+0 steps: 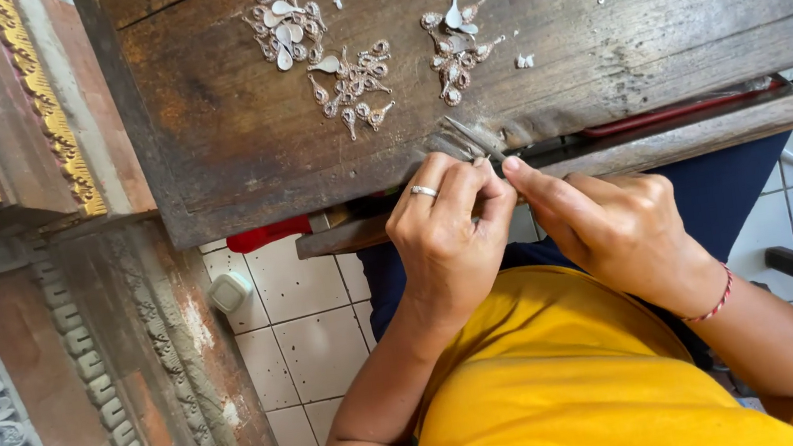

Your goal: Refining small silver jewelry components using a fine metal tool at a workbench

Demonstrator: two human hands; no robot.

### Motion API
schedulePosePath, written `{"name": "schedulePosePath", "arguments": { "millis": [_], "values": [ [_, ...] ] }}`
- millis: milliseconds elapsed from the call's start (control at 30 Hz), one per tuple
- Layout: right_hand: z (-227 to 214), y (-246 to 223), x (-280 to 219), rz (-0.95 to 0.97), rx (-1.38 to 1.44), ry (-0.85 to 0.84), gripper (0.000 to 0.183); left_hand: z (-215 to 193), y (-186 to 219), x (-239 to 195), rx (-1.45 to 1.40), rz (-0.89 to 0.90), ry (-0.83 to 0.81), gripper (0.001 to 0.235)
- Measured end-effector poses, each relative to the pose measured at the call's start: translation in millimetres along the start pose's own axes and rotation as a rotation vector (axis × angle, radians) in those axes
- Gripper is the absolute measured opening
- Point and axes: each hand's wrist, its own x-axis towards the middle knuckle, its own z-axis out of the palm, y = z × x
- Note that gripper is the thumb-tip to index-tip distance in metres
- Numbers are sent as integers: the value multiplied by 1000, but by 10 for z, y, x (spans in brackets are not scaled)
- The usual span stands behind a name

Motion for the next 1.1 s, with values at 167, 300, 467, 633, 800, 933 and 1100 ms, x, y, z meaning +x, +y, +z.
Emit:
{"name": "schedulePosePath", "arguments": {
  "millis": [167, 300, 467, 633, 800, 933, 1100],
  "values": [
    [-104, -24, -226, 44, 159, -56, 31, -12, -16, 16, -5, 1, -1, 25],
    [-82, -24, -205, 45, 89, -61, 33, -16, -34, 10, -3, 17, -32, 26],
    [-54, -38, 53, 0, -27, -16, 33, -9, -40, -5, -18, 25, -31, 24],
    [-152, -18, -233, -20, -71, -52, 34, 12, -66, -28, -13, 18, -3, 25],
    [-130, 26, -136, -10, -141, -91, 38, 16, -85, -54, -19, 38, -42, 14],
    [-235, -30, 116, 95, -112, -49, 34, 4, -36, -33, -13, 20, -41, 19],
    [-375, -40, -60, 46, -23, -21, 34, 49, -45, -60, 28, 38, 13, 21]
  ]
}}
